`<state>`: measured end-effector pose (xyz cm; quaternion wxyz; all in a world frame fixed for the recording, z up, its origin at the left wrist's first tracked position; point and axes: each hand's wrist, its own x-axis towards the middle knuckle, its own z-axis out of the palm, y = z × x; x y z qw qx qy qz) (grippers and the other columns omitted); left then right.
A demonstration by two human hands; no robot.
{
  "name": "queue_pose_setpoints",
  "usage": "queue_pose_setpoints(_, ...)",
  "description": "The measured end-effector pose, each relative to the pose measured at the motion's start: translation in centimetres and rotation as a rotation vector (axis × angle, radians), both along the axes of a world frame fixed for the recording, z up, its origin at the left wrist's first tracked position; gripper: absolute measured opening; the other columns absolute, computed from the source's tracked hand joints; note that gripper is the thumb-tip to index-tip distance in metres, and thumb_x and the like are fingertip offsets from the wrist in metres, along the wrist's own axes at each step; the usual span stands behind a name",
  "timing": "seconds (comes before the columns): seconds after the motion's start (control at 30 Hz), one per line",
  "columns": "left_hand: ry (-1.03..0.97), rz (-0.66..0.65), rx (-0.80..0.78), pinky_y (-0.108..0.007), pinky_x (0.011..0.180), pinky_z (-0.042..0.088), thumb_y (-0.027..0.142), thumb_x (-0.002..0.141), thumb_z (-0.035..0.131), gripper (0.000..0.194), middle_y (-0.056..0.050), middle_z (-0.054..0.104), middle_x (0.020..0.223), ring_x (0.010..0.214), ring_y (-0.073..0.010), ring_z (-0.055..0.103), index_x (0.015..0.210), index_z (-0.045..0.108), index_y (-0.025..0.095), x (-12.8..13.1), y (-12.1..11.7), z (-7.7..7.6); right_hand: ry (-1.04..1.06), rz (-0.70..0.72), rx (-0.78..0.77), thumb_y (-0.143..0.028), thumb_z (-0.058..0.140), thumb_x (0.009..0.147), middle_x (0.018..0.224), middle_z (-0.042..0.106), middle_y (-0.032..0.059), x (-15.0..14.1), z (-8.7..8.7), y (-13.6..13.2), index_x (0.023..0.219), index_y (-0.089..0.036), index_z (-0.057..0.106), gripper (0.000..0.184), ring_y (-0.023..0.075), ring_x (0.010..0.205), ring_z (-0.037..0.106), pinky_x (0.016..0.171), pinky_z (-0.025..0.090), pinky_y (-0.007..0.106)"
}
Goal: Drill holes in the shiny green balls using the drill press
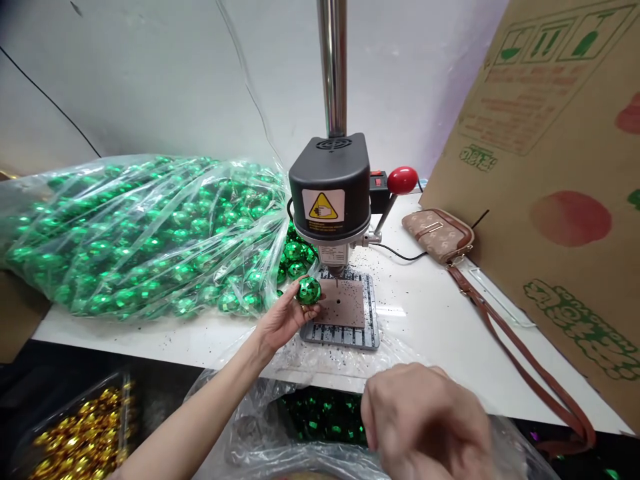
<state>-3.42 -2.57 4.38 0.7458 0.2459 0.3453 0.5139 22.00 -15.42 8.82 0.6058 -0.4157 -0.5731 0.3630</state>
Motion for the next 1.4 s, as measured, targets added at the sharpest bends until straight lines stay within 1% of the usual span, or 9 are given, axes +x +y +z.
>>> queue_pose_setpoints(0.03, -0.001, -0.011, 0.005, -0.027, 0.068, 0.059, 0.046, 0.088, 0.08, 0.058, -0.007, 0.076, 0.098, 0.075, -0.0177, 0.075, 0.135, 0.053, 0.024, -0.1, -0.1, -0.1, 0.063, 0.173, -0.016, -0.062, 0.068, 0.084, 0.04, 0.028, -0.007, -0.7, 0.8, 0.7, 0.068, -0.029, 0.06, 0.038, 0.0099, 0.035, 0.036, 0.042, 0.041, 0.03)
queue_pose_setpoints(0.13, 0.011, -0.007, 0.023, -0.028, 0.069, 0.059, 0.05, 0.085, 0.082, 0.058, -0.007, 0.076, 0.098, 0.076, -0.0187, 0.075, 0.13, 0.056, 0.025, 0.0, -0.3, -0.1, 0.132, 0.266, -0.028, -0.036, 0.072, 0.087, 0.055, 0.054, -0.0025, -1.5, 2.3, 2.6, 0.08, -0.026, 0.067, 0.013, 0.0111, 0.049, 0.055, 0.045, 0.047, 0.025)
queue_pose_setpoints(0.33, 0.119, 0.127, 0.145, -0.032, 0.085, 0.059, 0.044, 0.079, 0.089, 0.055, -0.004, 0.076, 0.107, 0.09, -0.0169, 0.073, 0.125, 0.065, 0.024, 0.8, 0.7, -0.5, 0.169, -0.12, 0.21, -0.02, 0.079, 0.077, 0.054, 0.057, -0.0054, 1.1, 6.7, 9.2, 0.084, -0.023, 0.072, 0.01, 0.008, 0.044, 0.049, 0.046, 0.05, 0.025)
queue_pose_setpoints(0.43, 0.269, 0.178, 0.212, -0.031, 0.097, 0.054, 0.038, 0.074, 0.092, 0.059, -0.004, 0.077, 0.11, 0.099, -0.0167, 0.071, 0.125, 0.067, 0.021, 1.2, 2.1, -1.3, 0.206, -0.294, 0.301, -0.02, 0.076, 0.073, 0.06, 0.06, -0.0042, 1.6, 9.7, 13.3, 0.085, -0.02, 0.069, 0.014, 0.0083, 0.047, 0.054, 0.04, 0.041, 0.023)
queue_pose_setpoints(0.53, 0.393, 0.192, 0.312, -0.036, 0.106, 0.05, 0.04, 0.073, 0.092, 0.062, -0.008, 0.076, 0.118, 0.113, -0.0208, 0.069, 0.126, 0.067, 0.02, 1.6, 3.4, -2.1, 0.197, -0.328, 0.343, -0.022, 0.075, 0.075, 0.077, 0.061, -0.0032, 1.2, 11.9, 16.4, 0.098, -0.021, 0.065, 0.025, 0.0075, 0.061, 0.058, 0.053, 0.053, 0.023)
queue_pose_setpoints(0.67, 0.507, 0.111, 0.435, -0.038, 0.104, 0.053, 0.046, 0.076, 0.089, 0.064, -0.01, 0.075, 0.121, 0.116, -0.0241, 0.068, 0.128, 0.064, 0.019, 2.0, 4.2, -3.0, 0.206, -0.291, 0.322, -0.027, 0.069, 0.084, 0.082, 0.061, -0.0008, 0.1, 13.1, 18.9, 0.097, -0.021, 0.063, 0.016, 0.0088, 0.071, 0.064, 0.06, 0.052, 0.023)
queue_pose_setpoints(0.8, 0.594, 0.057, 0.538, -0.039, 0.1, 0.055, 0.049, 0.078, 0.086, 0.063, -0.012, 0.073, 0.124, 0.113, -0.0248, 0.07, 0.129, 0.062, 0.019, 2.4, 4.3, -3.5, 0.255, -0.161, 0.218, -0.026, 0.064, 0.087, 0.084, 0.062, -0.0013, -1.1, 13.7, 19.7, 0.089, -0.022, 0.059, 0.007, 0.0061, 0.066, 0.057, 0.054, 0.046, 0.021)
queue_pose_setpoints(0.97, 0.673, 0.01, 0.656, -0.043, 0.102, 0.055, 0.048, 0.082, 0.082, 0.06, -0.013, 0.072, 0.126, 0.114, -0.0264, 0.07, 0.13, 0.06, 0.019, 2.5, 4.3, -3.9, 0.3, -0.019, 0.181, -0.034, 0.058, 0.091, 0.067, 0.06, -0.0039, -2.6, 14.4, 19.0, 0.083, -0.023, 0.054, 0.015, 0.0068, 0.054, 0.054, 0.051, 0.045, 0.022)
queue_pose_setpoints(1.4, 0.829, -0.057, 0.721, -0.043, 0.102, 0.054, 0.044, 0.086, 0.08, 0.057, -0.009, 0.07, 0.124, 0.114, -0.0269, 0.067, 0.133, 0.057, 0.022, 2.7, 2.8, -3.6, 0.378, -0.029, 0.119, -0.034, 0.051, 0.094, 0.058, 0.062, -0.0024, -3.4, 16.3, 18.6, 0.069, -0.021, 0.057, 0.029, 0.0086, 0.044, 0.051, 0.042, 0.037, 0.024)
